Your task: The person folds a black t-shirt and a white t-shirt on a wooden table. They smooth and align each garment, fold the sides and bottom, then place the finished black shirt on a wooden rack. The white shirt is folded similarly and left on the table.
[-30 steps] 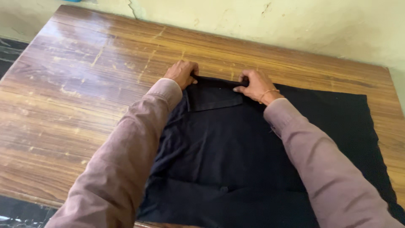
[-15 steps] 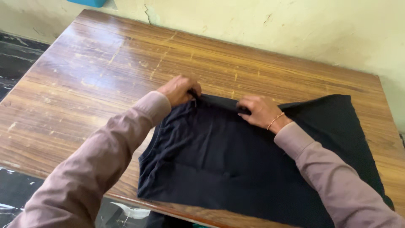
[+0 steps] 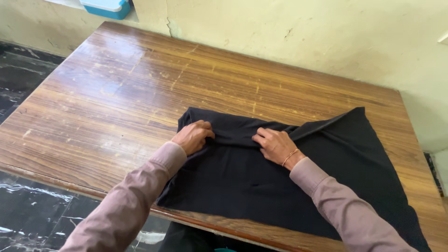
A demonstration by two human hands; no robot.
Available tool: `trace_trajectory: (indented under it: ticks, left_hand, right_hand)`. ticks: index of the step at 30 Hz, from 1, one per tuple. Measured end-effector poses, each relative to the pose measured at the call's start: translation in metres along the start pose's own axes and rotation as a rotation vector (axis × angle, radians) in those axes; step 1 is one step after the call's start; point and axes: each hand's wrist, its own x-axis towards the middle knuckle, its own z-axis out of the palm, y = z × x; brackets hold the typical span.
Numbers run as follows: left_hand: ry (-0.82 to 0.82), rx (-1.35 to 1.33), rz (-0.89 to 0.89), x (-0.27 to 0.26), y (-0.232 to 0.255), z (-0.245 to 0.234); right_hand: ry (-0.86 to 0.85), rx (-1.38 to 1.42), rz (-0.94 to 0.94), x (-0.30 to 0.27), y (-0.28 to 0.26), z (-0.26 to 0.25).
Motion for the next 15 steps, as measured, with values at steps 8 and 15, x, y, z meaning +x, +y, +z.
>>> trace_trajectory:
  ticks: [8,15]
  left_hand:
    - [0.055,0.109,-0.156,-0.006,0.035,-0.009]
    - [0.310,0.064,-0.207,0.028,0.044,0.011]
  right_hand:
    - [-0.067,0.043,0.036,-0.006,-0.018,-0.010]
    - [0.126,0.280,0.330,0.011,0.003,0.000]
